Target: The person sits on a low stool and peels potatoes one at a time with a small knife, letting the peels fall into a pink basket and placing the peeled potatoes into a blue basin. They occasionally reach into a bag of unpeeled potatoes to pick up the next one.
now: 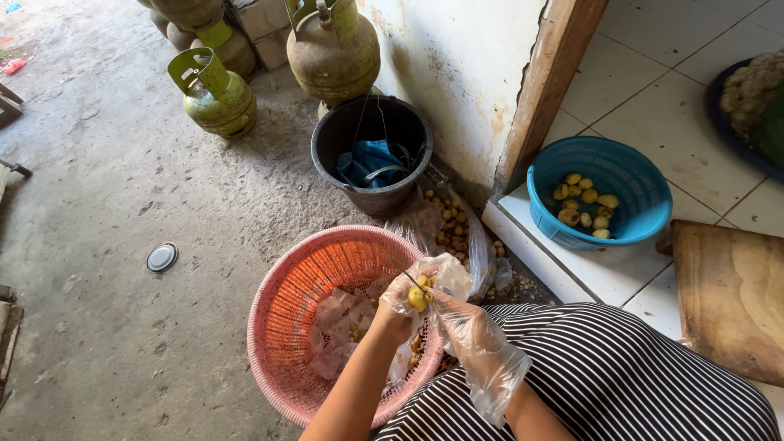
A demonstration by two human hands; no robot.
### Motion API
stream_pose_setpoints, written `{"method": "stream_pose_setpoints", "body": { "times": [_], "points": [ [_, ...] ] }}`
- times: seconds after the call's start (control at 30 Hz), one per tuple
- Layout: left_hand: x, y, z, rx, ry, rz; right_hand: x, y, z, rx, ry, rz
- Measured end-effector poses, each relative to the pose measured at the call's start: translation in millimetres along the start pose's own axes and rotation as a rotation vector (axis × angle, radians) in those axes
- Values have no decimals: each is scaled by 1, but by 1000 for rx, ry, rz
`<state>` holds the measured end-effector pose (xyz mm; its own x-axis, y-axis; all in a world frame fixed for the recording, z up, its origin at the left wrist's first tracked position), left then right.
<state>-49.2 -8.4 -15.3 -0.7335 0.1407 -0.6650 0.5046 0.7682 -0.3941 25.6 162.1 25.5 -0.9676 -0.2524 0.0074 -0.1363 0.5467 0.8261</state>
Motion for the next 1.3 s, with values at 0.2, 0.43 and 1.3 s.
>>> {"method": "stream_pose_setpoints", "body": {
  "times": [0.2,0.43,1.3],
  "points": [
    [-17,-1,-22,59,121,-8,-5,31,-23,-949,-149,349],
    [-25,2,-31,154,87,-88,0,80,-65,-815,-140,179],
    [-15,4,-20,42,-15,-163,-1,89,-89,-1133,-117,103]
  ]
}}
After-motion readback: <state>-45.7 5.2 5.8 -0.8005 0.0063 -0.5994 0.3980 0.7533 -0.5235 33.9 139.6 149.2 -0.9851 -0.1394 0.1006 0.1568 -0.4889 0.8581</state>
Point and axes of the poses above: each hand's wrist, its own x-axis towards the middle knuckle, its own z-axis out of the back of the hand, y = z × x, the point moved 1 cm from there along x, towards the middle knuckle, and after that the axes turned 7 degrees about -y, right-handed, at the moved point
